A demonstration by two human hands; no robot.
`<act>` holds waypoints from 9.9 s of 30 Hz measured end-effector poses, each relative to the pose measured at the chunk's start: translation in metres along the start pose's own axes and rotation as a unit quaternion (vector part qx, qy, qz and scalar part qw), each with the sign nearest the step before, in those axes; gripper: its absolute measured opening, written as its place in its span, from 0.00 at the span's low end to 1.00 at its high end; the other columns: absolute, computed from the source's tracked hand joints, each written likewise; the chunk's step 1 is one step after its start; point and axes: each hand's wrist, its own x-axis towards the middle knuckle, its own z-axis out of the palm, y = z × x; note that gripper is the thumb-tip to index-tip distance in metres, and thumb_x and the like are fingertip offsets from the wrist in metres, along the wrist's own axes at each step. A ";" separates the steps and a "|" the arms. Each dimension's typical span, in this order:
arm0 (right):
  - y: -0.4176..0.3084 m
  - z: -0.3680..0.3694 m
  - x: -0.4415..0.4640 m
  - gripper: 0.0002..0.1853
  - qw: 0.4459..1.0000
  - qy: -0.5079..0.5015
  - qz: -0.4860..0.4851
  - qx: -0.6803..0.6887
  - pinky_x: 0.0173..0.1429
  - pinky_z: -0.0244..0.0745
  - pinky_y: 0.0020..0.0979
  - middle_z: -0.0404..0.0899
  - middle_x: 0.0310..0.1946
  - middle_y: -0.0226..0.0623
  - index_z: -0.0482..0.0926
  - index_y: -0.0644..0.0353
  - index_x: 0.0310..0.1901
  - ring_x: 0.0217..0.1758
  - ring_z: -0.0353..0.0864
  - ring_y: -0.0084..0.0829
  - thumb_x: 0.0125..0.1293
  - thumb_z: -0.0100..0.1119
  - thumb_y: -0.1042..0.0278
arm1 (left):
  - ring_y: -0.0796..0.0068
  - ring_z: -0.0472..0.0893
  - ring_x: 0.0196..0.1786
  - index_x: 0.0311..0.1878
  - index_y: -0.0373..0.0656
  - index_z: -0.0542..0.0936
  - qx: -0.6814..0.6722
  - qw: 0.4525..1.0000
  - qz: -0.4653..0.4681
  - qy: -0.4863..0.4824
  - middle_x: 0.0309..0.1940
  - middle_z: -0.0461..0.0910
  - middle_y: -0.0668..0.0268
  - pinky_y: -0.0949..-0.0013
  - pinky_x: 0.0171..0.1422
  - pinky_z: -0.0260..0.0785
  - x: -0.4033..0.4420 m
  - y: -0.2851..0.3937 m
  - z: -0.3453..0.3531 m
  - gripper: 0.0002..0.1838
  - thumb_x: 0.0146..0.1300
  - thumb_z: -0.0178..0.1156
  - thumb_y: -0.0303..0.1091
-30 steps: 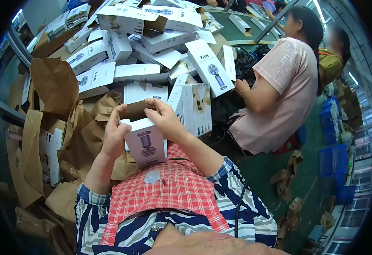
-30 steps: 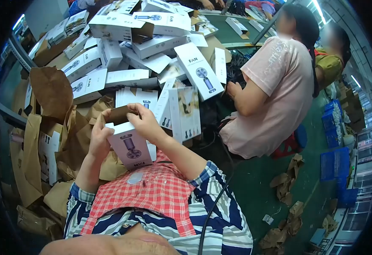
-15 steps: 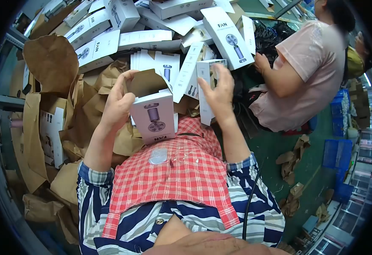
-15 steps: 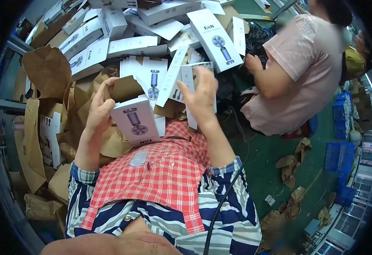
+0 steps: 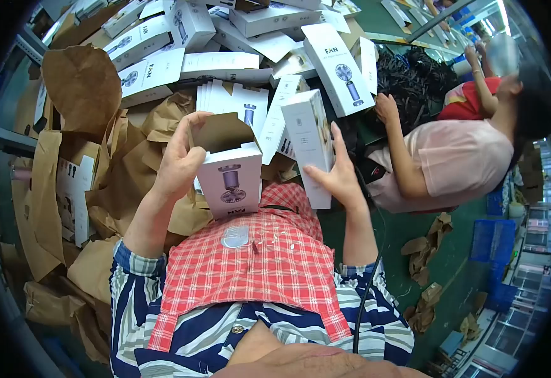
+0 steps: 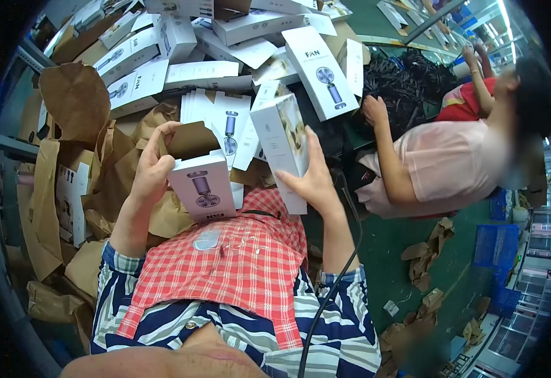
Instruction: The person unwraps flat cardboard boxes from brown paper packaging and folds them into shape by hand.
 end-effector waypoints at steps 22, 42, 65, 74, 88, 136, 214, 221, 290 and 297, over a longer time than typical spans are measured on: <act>-0.086 0.061 0.027 0.32 0.798 -0.272 0.143 0.518 0.60 0.62 0.29 0.65 0.57 0.41 0.54 0.64 0.65 0.59 0.66 0.29 0.64 0.49 0.58 | 0.68 0.61 0.63 0.61 0.34 0.60 0.078 0.996 0.034 0.009 0.56 0.64 0.58 0.69 0.69 0.48 -0.012 0.014 0.005 0.34 0.43 0.39 0.14; -0.083 0.061 0.043 0.24 0.792 -0.260 0.176 0.524 0.47 0.70 0.24 0.71 0.46 0.39 0.61 0.65 0.61 0.46 0.73 0.23 0.62 0.46 0.71 | 0.73 0.67 0.58 0.65 0.36 0.57 -0.348 0.921 -0.126 -0.126 0.54 0.67 0.60 0.71 0.64 0.58 0.000 0.015 -0.006 0.29 0.60 0.50 0.25; -0.106 0.032 0.082 0.19 0.909 -0.403 -0.101 0.043 0.44 0.71 0.26 0.79 0.35 0.42 0.75 0.65 0.48 0.38 0.76 0.24 0.56 0.62 0.65 | 0.59 0.66 0.62 0.48 0.42 0.71 0.228 0.923 0.108 -0.292 0.60 0.63 0.52 0.65 0.61 0.60 -0.010 0.015 -0.020 0.22 0.51 0.65 0.39; -0.114 0.028 0.083 0.32 0.875 -0.433 -0.173 0.133 0.48 0.72 0.33 0.75 0.47 0.52 0.64 0.61 0.60 0.46 0.77 0.41 0.54 0.64 0.61 | 0.54 0.63 0.64 0.51 0.42 0.69 0.214 0.956 0.126 -0.158 0.61 0.62 0.50 0.61 0.65 0.57 -0.026 0.009 -0.016 0.23 0.54 0.65 0.38; -0.097 0.009 0.171 0.24 0.938 0.037 -0.094 0.332 0.58 0.67 0.30 0.68 0.55 0.39 0.64 0.65 0.60 0.54 0.71 0.31 0.67 0.50 0.60 | 0.71 0.67 0.58 0.48 0.35 0.71 0.150 0.945 0.289 0.037 0.58 0.66 0.57 0.71 0.62 0.57 -0.004 0.021 -0.026 0.11 0.63 0.47 0.24; 0.012 0.163 0.146 0.19 0.946 -0.075 -0.056 -0.312 0.51 0.67 0.43 0.76 0.38 0.52 0.72 0.68 0.43 0.43 0.74 0.48 0.54 0.56 0.62 | 0.57 0.72 0.54 0.58 0.31 0.64 0.304 0.943 -0.037 0.126 0.51 0.72 0.49 0.65 0.59 0.62 0.095 -0.113 -0.058 0.25 0.58 0.51 0.33; -0.102 0.010 0.139 0.29 0.964 -0.170 -0.067 0.193 0.51 0.71 0.29 0.69 0.54 0.44 0.68 0.64 0.56 0.50 0.74 0.31 0.52 0.65 0.65 | 0.74 0.67 0.59 0.52 0.38 0.70 0.027 0.949 0.260 0.174 0.58 0.66 0.60 0.70 0.63 0.58 0.009 0.017 -0.035 0.13 0.65 0.48 0.28; -0.107 0.018 0.161 0.26 0.931 -0.019 -0.091 0.353 0.61 0.64 0.31 0.68 0.57 0.50 0.66 0.69 0.58 0.60 0.68 0.35 0.64 0.55 0.61 | 0.77 0.69 0.56 0.51 0.37 0.72 0.030 0.970 0.195 0.142 0.54 0.70 0.63 0.73 0.63 0.58 0.010 0.010 -0.045 0.13 0.64 0.47 0.23; -0.070 0.047 0.070 0.14 0.853 -0.316 -0.064 0.409 0.58 0.64 0.24 0.76 0.47 0.34 0.76 0.62 0.50 0.52 0.71 0.23 0.68 0.47 0.66 | 0.73 0.72 0.47 0.31 0.36 0.75 -0.209 0.972 -0.098 -0.042 0.49 0.72 0.59 0.73 0.52 0.65 0.018 -0.018 0.003 0.10 0.47 0.45 0.19; -0.084 0.027 0.101 0.24 0.902 -0.407 -0.125 0.068 0.53 0.69 0.31 0.76 0.47 0.43 0.71 0.61 0.53 0.51 0.75 0.35 0.57 0.61 0.60 | 0.74 0.75 0.44 0.30 0.33 0.79 -0.113 0.977 -0.135 -0.117 0.49 0.75 0.56 0.76 0.49 0.66 0.023 -0.010 0.006 0.11 0.52 0.44 0.23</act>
